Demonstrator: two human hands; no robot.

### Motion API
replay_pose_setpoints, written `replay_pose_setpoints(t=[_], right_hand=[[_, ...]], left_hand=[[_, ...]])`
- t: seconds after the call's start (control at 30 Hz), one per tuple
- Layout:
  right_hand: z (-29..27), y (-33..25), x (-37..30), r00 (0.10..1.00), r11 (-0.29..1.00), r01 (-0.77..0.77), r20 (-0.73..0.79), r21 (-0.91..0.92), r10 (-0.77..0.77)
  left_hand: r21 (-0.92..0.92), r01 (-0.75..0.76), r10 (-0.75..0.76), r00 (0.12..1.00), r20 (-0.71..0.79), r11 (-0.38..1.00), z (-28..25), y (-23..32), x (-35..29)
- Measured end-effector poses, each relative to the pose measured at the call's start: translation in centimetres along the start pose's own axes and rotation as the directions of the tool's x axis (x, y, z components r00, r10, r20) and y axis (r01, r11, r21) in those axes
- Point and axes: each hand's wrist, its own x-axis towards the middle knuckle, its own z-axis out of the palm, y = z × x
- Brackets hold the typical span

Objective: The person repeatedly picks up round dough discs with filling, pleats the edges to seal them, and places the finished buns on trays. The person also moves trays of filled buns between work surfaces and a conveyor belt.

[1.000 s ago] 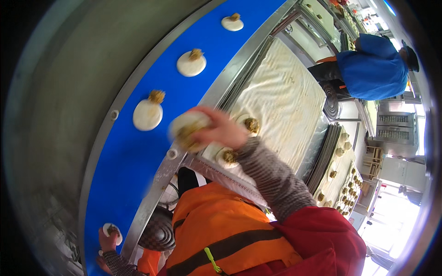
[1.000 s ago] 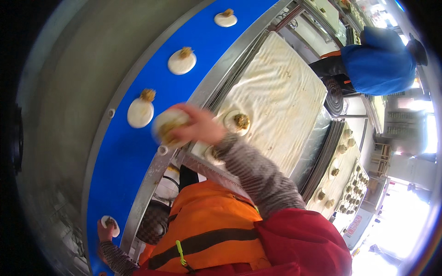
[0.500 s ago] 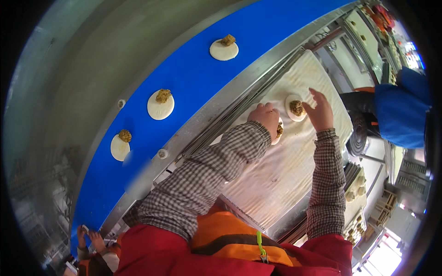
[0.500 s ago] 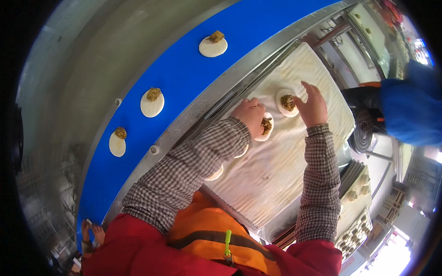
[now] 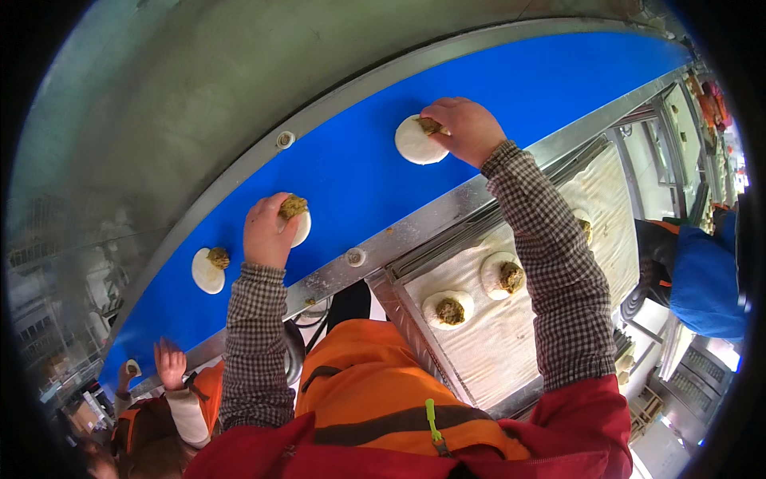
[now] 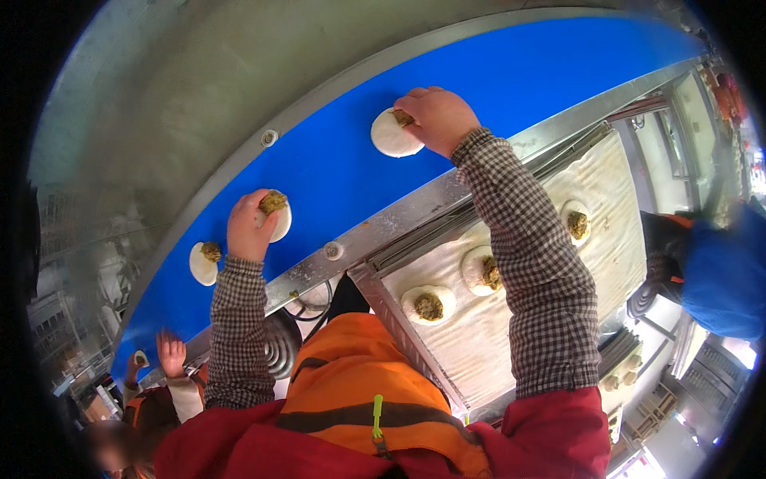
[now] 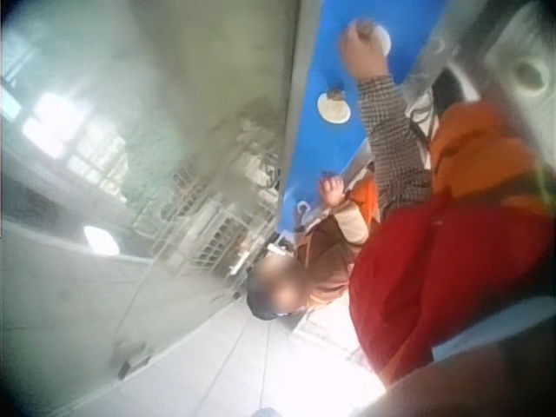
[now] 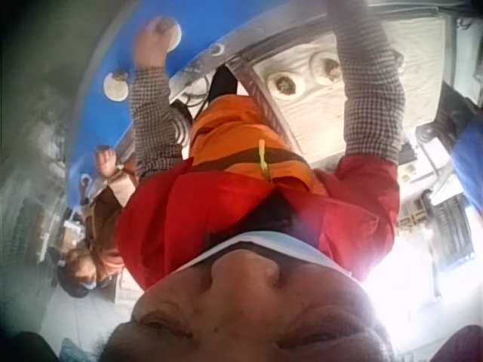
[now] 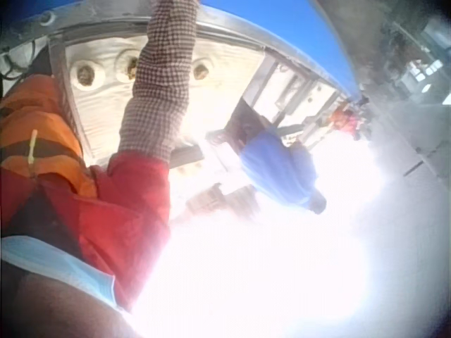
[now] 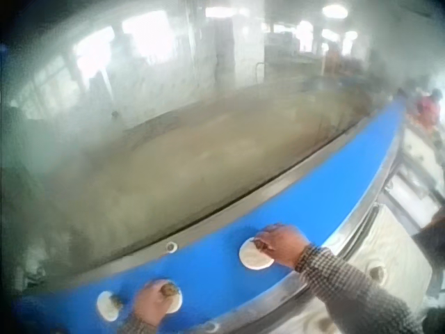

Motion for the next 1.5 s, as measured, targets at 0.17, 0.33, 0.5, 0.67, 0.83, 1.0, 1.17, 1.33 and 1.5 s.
replay_pose_setpoints(t=[0.17, 0.33, 0.5, 0.67, 0.83, 1.0, 1.17, 1.33, 1.5], right_hand=[[1.8, -4.6, 1.1, 0.965, 0.803, -0.246, 0.213, 0.543, 0.152], [5.8, -8.2, 2.6, 0.929, 0.907, -0.358, 0.178, 0.22, 0.323], [8.7, -14.7, 5.5, 0.876, 0.957, -0.279, 0.43, 0.084, 0.218], [12.1, -21.6, 3.8, 0.97, 0.888, -0.146, 0.239, 0.436, 0.042], [10.6, -22.6, -0.5, 0.974, 0.539, -0.21, 0.128, 0.816, 0.186], [3.8, -15.4, -9.3, 0.814, 0.185, -0.229, 0.084, 0.956, 0.575], [-0.7, -9.1, -21.8, 0.669, 0.095, -0.177, 0.049, 0.98, 0.742], [-1.9, -7.6, -26.4, 0.608, 0.181, -0.044, -0.118, 0.982, 0.785], [1.5, -10.6, -23.1, 0.775, 0.516, -0.216, -0.176, 0.829, 0.607]], left_hand=[[-0.5, 0.435, -0.378, 0.9, 0.217, 0.749, -2.8, -6.5, -4.2], [-0.493, 0.309, -0.267, 0.951, 0.156, 0.813, -4.1, -14.3, -7.1], [0.381, -0.333, 0.168, 0.898, 0.406, 0.862, -6.4, -24.3, -8.2], [0.234, 0.155, -0.271, 0.733, 0.625, 0.96, -7.6, -31.1, -7.9], [0.106, 0.267, -0.283, 0.811, 0.513, 0.958, -7.6, -26.2, -4.7], [-0.263, 0.453, -0.302, 0.835, 0.461, 0.852, -9.2, -18.0, -5.4], [-0.622, 0.42, -0.178, 0.893, 0.414, 0.66, -5.9, -10.7, -11.1], [-0.863, 0.031, 0.135, 0.984, 0.114, 0.505, 1.8, 0.6, -12.6], [-0.737, 0.596, 0.028, 0.783, 0.621, -0.318, 0.3, -0.1, -16.8]])
